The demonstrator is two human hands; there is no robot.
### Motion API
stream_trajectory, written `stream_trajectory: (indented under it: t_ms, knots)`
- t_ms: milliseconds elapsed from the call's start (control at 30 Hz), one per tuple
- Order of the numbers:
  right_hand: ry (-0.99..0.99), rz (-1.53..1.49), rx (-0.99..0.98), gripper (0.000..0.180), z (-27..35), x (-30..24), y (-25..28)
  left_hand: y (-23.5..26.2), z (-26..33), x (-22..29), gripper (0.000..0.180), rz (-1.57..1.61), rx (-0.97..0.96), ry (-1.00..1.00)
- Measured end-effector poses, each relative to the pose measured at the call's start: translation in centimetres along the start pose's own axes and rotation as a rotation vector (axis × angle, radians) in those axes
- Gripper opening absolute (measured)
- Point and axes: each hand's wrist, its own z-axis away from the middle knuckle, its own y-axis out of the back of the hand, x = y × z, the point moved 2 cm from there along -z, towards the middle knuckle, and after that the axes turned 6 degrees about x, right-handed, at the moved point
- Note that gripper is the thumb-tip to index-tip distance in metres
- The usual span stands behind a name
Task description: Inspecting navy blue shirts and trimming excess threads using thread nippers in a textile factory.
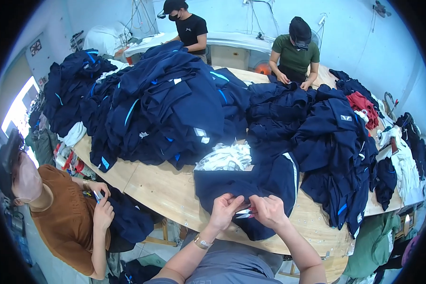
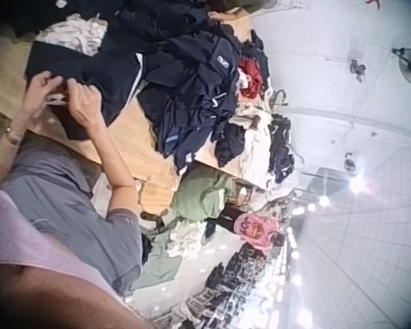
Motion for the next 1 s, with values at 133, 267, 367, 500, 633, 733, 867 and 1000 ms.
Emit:
stream_trajectory:
  t_ms: [133, 267, 367, 500, 633, 733, 867, 1000]
  knots:
    - [-0.250, -0.295, 0.135, 0.038, 0.3, 0.2, -0.5, -0.7, -0.4, 0.6, 0.012, 0.152, -0.060, 0.113]
    - [-0.537, -0.530, 0.335, 0.021, 0.1, -0.2, -1.3, -0.9, -1.2, 1.3, 0.018, 0.134, -0.066, 0.051]
    - [-0.820, -0.680, 0.427, 0.012, 0.0, -0.2, -1.9, -1.1, -1.5, 2.1, 0.022, 0.122, -0.050, 0.003]
    - [-1.149, -1.018, 0.437, 0.011, 0.9, 0.0, -2.5, -0.7, -1.3, 1.6, 0.023, 0.122, -0.039, -0.008]
    - [-1.057, -0.828, 0.393, 0.010, 1.3, -0.1, -2.6, -0.7, -1.0, 1.5, 0.022, 0.100, -0.023, -0.009]
    - [-0.877, -0.681, 0.347, 0.014, -0.2, -0.8, -1.7, -0.4, -0.9, 1.1, 0.019, 0.009, -0.014, -0.082]
    - [-0.799, -0.615, 0.302, 0.014, -0.7, -0.9, -1.9, -0.1, -0.8, 0.7, 0.017, -0.056, -0.005, -0.086]
    - [-1.017, -0.780, 0.356, 0.011, 0.4, -0.2, -2.3, -0.8, -0.7, 1.7, 0.018, 0.107, 0.014, -0.036]
